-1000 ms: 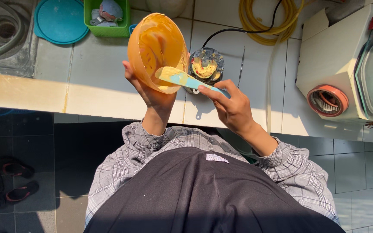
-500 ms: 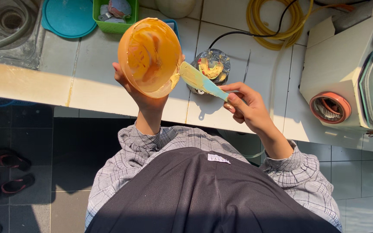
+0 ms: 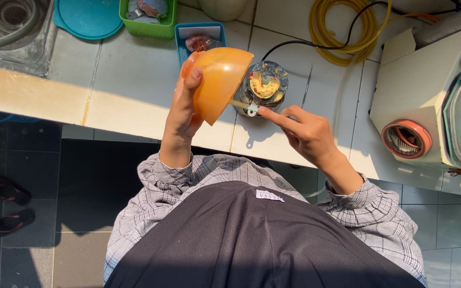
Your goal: The person scoops yellow investment material from a plastic bowl with a spatula and spreads it over a denture set in a plaster-like base on a jar, repeatedly scraping the bowl to gather more material and pressing it around the denture. They continue coating the denture arch with the paste by hand and spatula.
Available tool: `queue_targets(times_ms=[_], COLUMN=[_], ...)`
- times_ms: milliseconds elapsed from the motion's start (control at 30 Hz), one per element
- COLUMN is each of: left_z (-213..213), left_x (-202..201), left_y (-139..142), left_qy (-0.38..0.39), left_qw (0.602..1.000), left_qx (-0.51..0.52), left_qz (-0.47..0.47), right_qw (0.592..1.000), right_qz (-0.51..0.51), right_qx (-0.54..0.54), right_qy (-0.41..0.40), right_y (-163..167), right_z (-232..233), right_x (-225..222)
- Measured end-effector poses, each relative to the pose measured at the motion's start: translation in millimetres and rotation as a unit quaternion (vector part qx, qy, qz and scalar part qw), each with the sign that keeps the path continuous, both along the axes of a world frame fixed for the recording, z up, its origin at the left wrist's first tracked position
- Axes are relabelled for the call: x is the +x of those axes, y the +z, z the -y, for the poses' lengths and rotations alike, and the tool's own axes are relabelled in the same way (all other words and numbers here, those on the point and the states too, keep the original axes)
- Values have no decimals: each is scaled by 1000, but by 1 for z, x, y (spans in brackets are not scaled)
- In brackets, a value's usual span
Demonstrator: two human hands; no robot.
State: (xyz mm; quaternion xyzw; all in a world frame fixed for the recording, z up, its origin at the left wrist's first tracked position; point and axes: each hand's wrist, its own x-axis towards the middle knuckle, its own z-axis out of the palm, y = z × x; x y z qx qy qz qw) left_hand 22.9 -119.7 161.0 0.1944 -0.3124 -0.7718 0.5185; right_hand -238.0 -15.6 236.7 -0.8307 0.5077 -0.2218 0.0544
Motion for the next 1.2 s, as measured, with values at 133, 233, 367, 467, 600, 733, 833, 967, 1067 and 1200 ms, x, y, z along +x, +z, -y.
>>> queue_targets(times_ms=[133,233,367,467,600,733,833,967,1067,1200], left_z=[10,17,23,24,21,13,0,-18,-23,-19], left_x=[-3,-6,-7,-9,-12,-14,-12,-17,-26,-35], left_y=[-22,-37,-49,-54,-58,-65,-79,-111,-139,-165], left_qy=[10,17,28,69,42,-11,-59,-140,-105,-93], left_qw=[999,996,995,994,994,985,963,910,873,881], left_qx=[41,84,91,85,101,148,221,299,397,377], left_qz=[31,36,3,29,-9,-92,-142,-251,-262,-271], right_qw=[998,994,986,946,756,488,441,595,579,577], right_qz=[10,50,130,208,431,624,688,639,665,700], right_qx=[51,87,95,245,477,605,572,471,450,386], right_qy=[23,47,50,-45,-121,-85,-69,-121,-146,-167], right_y=[-2,-6,-17,-29,-53,-79,-89,-89,-88,-85], right_z=[-6,-9,-10,-10,-3,3,0,-4,-7,-13], right_x=[14,17,19,18,9,-3,-11,-23,-35,-57])
